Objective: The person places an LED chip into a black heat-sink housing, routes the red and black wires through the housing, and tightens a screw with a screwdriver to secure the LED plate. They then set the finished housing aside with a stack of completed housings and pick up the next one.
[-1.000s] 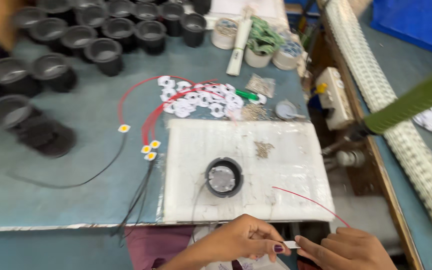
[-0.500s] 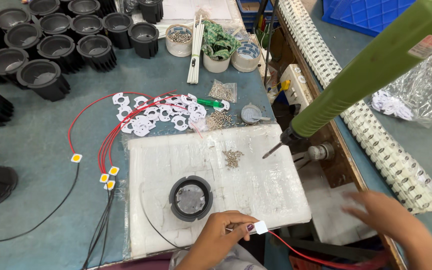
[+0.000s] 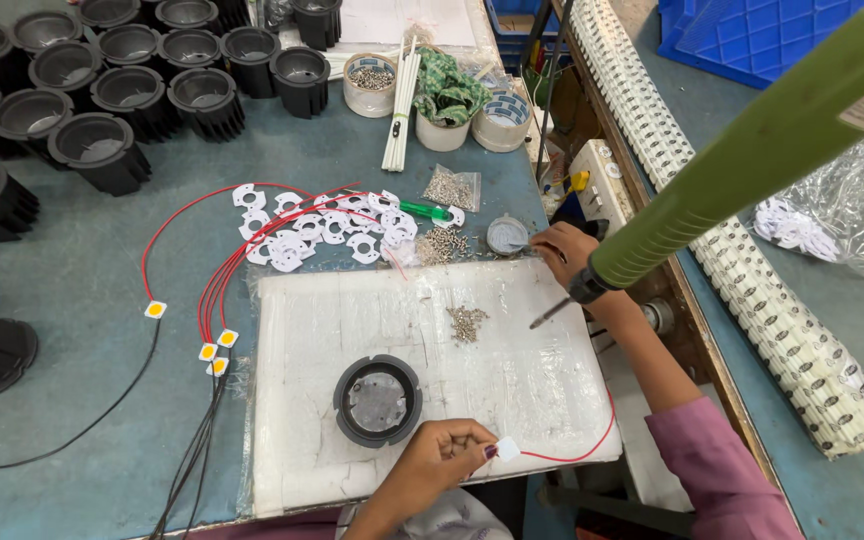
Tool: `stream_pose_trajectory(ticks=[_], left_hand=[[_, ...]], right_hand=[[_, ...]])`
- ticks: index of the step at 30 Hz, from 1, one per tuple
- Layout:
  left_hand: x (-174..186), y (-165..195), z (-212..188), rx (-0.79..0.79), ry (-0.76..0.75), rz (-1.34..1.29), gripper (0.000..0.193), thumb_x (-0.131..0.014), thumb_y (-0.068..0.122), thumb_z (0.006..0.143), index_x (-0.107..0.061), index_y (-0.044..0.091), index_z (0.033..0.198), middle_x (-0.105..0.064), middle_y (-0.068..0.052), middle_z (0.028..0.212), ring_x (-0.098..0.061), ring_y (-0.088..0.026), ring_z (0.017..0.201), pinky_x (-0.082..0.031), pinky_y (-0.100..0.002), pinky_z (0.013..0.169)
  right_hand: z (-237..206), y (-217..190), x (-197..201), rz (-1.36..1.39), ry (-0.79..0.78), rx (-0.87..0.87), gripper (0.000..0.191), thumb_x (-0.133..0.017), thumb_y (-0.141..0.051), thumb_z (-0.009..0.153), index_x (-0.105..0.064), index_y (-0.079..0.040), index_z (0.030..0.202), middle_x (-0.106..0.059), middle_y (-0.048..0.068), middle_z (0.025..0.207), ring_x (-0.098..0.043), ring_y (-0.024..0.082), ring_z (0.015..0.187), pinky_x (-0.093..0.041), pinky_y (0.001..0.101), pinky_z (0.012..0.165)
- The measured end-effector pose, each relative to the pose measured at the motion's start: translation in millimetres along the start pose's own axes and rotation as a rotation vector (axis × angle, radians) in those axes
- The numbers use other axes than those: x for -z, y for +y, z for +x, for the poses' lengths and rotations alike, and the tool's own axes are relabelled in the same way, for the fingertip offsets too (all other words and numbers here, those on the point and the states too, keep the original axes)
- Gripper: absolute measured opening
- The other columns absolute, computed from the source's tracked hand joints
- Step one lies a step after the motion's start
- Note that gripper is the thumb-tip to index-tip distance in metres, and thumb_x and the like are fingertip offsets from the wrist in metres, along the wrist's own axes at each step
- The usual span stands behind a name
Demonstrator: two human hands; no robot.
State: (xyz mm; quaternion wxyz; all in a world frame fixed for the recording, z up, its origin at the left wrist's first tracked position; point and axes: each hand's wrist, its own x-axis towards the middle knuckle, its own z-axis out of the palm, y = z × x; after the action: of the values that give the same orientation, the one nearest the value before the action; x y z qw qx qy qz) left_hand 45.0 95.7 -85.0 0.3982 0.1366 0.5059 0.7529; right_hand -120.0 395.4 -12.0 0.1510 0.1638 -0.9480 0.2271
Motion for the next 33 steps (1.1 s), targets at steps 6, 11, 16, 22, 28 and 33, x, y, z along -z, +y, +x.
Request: stream_pose_trajectory(ticks=[6, 11, 16, 22, 28, 33], left_hand=[[1, 0, 1, 0.001, -0.030, 0.001, 0.025, -0.066, 0.020, 0.098, -0.072, -0.002, 0.109, -0.061, 0.007, 0.077, -0.048, 0.000, 0.067, -0.040, -0.018, 0.060], [4, 0, 1, 0.005, -0.062, -0.002, 0.027, -0.066, 0.023, 0.099, -0.071, -0.001, 0.111, -0.061, 0.006, 0.076, -0.049, -0.001, 0.065, -0.040, -0.019, 0.058], [3, -2, 0, -0.009, -0.065, -0.011, 0.029, -0.065, 0.024, 0.101, -0.071, -0.001, 0.113, -0.061, 0.005, 0.077, -0.051, 0.000, 0.066, -0.041, -0.018, 0.059], [3, -2, 2, -0.005, -0.087, -0.020, 0.029, -0.065, 0.024, 0.102, -0.070, -0.002, 0.113, -0.060, 0.005, 0.076, -0.049, -0.001, 0.064, -0.040, -0.018, 0.057], [3, -1, 1, 0.012, -0.107, -0.084, 0.028, -0.064, 0.023, 0.102, -0.069, -0.002, 0.113, -0.059, 0.005, 0.076, -0.047, 0.000, 0.063, -0.037, -0.018, 0.056], [3, -1, 2, 0.000, -0.112, -0.078, 0.027, -0.064, 0.022, 0.102, -0.069, -0.002, 0.114, -0.060, 0.005, 0.077, -0.048, 0.000, 0.064, -0.038, -0.018, 0.057]], right_hand=[[10, 8, -12, 0.071, 0.170, -0.057, 0.012, -0.071, -0.004, 0.094, -0.075, -0.001, 0.104, -0.066, 0.012, 0.087, -0.063, 0.024, 0.069, -0.050, 0.0337, 0.065], [20, 3, -17, 0.102, 0.223, -0.056, 0.010, -0.072, -0.004, 0.091, -0.074, 0.000, 0.100, -0.066, 0.011, 0.085, -0.064, 0.023, 0.069, -0.050, 0.0313, 0.065], [27, 1, -12, 0.029, 0.121, 0.059, 0.012, -0.069, -0.001, 0.091, -0.074, 0.000, 0.102, -0.065, 0.013, 0.092, -0.065, 0.029, 0.080, -0.052, 0.0372, 0.073], [31, 2, -6, -0.160, 0.000, 0.287, 0.028, -0.062, 0.011, 0.084, -0.071, 0.002, 0.108, -0.062, 0.013, 0.102, -0.063, 0.031, 0.098, -0.053, 0.0404, 0.087], [33, 2, -1, -0.168, -0.053, 0.273, 0.029, -0.058, 0.014, 0.079, -0.069, 0.003, 0.104, -0.061, 0.013, 0.101, -0.062, 0.032, 0.100, -0.052, 0.0411, 0.089], [35, 4, -1, -0.053, -0.061, 0.162, 0.022, -0.058, 0.012, 0.085, -0.070, 0.005, 0.101, -0.062, 0.016, 0.096, -0.060, 0.036, 0.096, -0.050, 0.0432, 0.084]])
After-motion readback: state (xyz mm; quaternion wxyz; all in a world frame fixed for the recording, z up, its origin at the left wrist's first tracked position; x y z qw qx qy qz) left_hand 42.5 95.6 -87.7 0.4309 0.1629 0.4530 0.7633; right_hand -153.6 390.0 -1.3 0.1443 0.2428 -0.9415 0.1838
